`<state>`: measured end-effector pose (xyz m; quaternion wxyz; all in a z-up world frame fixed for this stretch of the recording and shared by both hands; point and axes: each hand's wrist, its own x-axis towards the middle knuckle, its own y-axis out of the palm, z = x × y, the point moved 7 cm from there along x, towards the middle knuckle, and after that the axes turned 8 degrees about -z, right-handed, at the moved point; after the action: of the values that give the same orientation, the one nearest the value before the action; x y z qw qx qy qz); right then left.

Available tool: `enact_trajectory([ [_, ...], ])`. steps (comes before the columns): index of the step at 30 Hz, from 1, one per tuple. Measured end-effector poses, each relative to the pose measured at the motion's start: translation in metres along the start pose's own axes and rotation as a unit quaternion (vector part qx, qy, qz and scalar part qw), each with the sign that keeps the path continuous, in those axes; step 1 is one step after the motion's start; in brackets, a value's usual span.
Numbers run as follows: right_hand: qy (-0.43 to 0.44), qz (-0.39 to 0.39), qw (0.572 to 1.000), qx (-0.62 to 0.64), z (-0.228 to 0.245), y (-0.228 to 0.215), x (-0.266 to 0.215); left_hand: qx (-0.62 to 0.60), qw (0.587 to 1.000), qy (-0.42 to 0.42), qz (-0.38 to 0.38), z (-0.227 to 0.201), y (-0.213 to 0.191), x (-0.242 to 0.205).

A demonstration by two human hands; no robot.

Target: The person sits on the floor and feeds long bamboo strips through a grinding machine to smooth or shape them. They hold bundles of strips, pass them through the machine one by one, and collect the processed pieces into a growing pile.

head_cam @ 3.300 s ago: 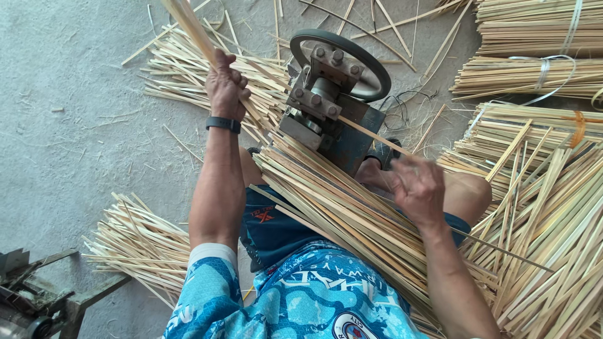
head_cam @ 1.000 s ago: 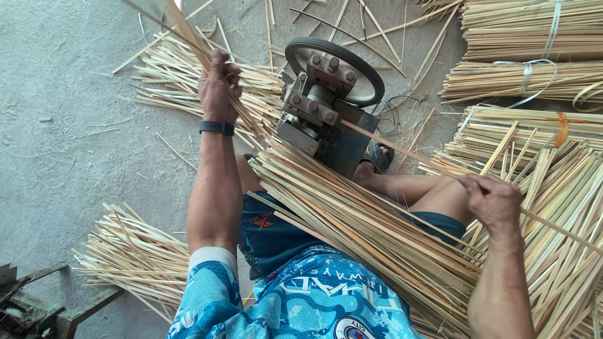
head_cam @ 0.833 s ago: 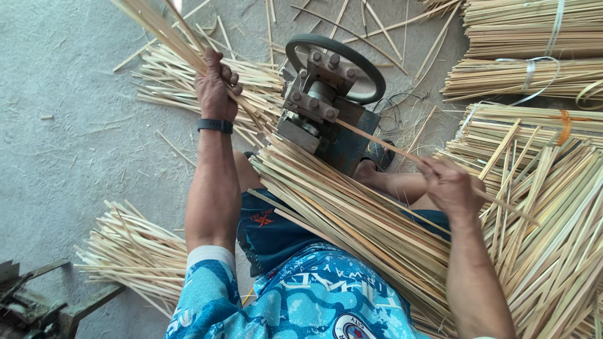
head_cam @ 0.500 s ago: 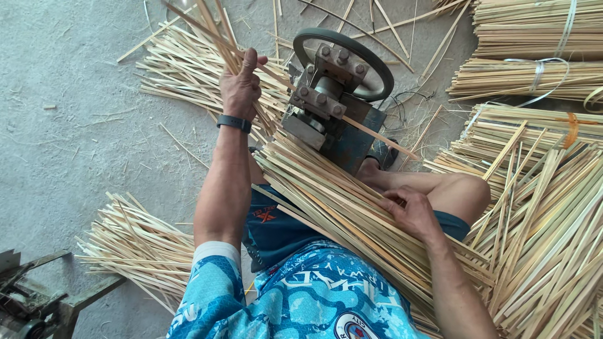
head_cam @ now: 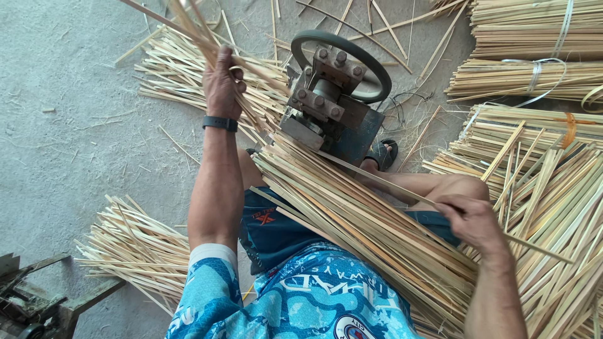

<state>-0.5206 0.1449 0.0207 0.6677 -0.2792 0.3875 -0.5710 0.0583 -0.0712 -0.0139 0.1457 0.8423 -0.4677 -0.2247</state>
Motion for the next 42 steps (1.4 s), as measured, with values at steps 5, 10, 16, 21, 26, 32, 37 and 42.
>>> enact_trajectory([
  [5, -0.012, -0.137, 0.990, 0.035, -0.017, -0.061, -0.006, -0.054, 0.997, -0.044, -0.032, 0.005, -0.022, 0.006],
  [10, 0.005, -0.147, 0.986, -0.080, -0.006, -0.045, 0.026, -0.066, 0.997, -0.037, 0.008, 0.014, -0.015, 0.001],
  [16, -0.272, -0.283, 0.896, -0.207, 0.109, 0.010, 0.039, 0.088, 0.996, -0.030, 0.009, 0.022, 0.009, -0.024],
  [21, -0.118, -0.021, 0.992, 0.037, 0.107, 0.057, 0.029, 0.054, 0.997, -0.047, 0.042, 0.023, 0.032, -0.026],
  [26, -0.142, -0.057, 0.988, 0.015, 0.087, 0.067, 0.010, 0.048, 0.995, -0.073, 0.042, 0.031, 0.036, -0.024],
  [32, -0.024, -0.057, 0.997, 0.054, 0.015, 0.034, 0.005, 0.040, 0.997, -0.057, 0.045, 0.026, 0.029, -0.017],
  [37, 0.050, -0.124, 0.991, 0.027, -0.039, -0.028, 0.001, 0.028, 0.999, -0.017, 0.033, 0.008, 0.010, -0.003],
  [42, -0.009, -0.148, 0.987, -0.054, -0.009, -0.033, 0.028, -0.009, 0.999, -0.034, -0.023, 0.005, -0.012, -0.001],
])
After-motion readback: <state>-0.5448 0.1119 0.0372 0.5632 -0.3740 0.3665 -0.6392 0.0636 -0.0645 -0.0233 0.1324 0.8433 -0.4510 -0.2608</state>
